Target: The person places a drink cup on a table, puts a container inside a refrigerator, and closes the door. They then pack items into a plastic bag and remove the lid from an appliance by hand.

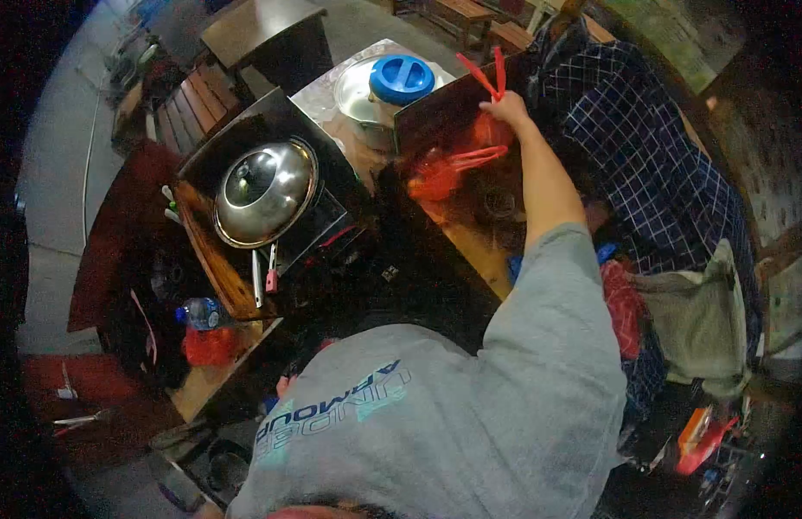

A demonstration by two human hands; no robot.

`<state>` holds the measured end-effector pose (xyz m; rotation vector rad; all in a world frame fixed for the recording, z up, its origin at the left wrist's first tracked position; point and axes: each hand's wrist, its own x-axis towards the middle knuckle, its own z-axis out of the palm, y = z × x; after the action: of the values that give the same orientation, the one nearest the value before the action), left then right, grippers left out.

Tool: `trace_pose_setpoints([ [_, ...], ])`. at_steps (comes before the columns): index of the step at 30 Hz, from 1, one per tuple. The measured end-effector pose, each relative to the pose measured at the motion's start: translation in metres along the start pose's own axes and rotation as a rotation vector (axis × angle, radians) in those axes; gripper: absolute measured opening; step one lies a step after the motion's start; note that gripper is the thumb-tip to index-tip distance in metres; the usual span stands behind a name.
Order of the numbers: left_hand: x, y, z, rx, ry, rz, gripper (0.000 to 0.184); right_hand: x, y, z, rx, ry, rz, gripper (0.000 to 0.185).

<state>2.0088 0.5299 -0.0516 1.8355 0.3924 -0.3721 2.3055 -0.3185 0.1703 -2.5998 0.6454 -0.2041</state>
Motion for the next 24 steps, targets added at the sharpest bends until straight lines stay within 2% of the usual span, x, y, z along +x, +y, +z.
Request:
trace_pose_setpoints([
  [2,-0.01,0.012,0.015,-0.125,0.047,-0.066,0.014,0.009,0.023,0.029,-0.093,-0.005,0.019,0.049],
  [3,-0.018,0.026,0.025,-0.235,0.136,-0.104,0.015,0.009,0.031,0.045,-0.065,0.031,0.076,0.048],
  [5,-0.014,0.031,0.016,-0.176,-0.041,-0.104,0.019,0.005,0.046,0.068,-0.038,0.058,0.132,0.048],
  [6,-0.017,0.039,0.018,-0.174,-0.037,-0.112,0.019,0.002,0.054,0.077,-0.084,0.035,0.051,0.039],
  [8,-0.024,0.063,0.019,0.091,-0.052,-0.048,0.019,-0.001,0.065,0.089,-0.128,0.001,-0.018,0.033],
  [10,-0.024,0.057,0.015,0.294,-0.095,0.171,0.019,0.008,0.069,0.097,0.02,-0.099,0.138,0.038],
  [11,-0.023,0.059,0.015,0.141,-0.085,0.088,0.019,0.009,0.072,0.098,-0.177,-0.071,-0.084,0.035],
  [12,-0.023,0.066,0.016,-0.014,-0.074,0.008,0.019,0.0,0.069,0.092,-0.177,-0.072,-0.077,0.035],
  [14,-0.015,0.059,0.005,0.095,-0.095,0.045,0.018,-0.019,0.052,0.069,-0.008,-0.267,-0.044,0.037],
  [15,-0.008,0.045,0.001,0.081,-0.074,0.035,0.018,-0.022,0.051,0.059,-0.083,-0.352,-0.07,0.039],
  [18,-0.005,0.068,0.003,-0.005,-0.072,0.137,0.018,-0.053,0.032,0.035,0.046,-0.234,-0.084,0.044],
  [20,-0.01,0.107,0.001,0.352,-0.085,0.077,0.018,-0.076,0.028,0.027,0.122,-0.104,-0.096,0.051],
  [22,0.016,0.066,-0.01,0.156,-0.15,0.201,0.018,-0.123,-0.005,-0.002,-0.049,0.04,-0.078,0.052],
  [24,0.032,0.062,-0.011,0.181,-0.221,0.164,0.02,-0.186,-0.048,-0.022,-0.051,0.277,-0.103,0.044],
])
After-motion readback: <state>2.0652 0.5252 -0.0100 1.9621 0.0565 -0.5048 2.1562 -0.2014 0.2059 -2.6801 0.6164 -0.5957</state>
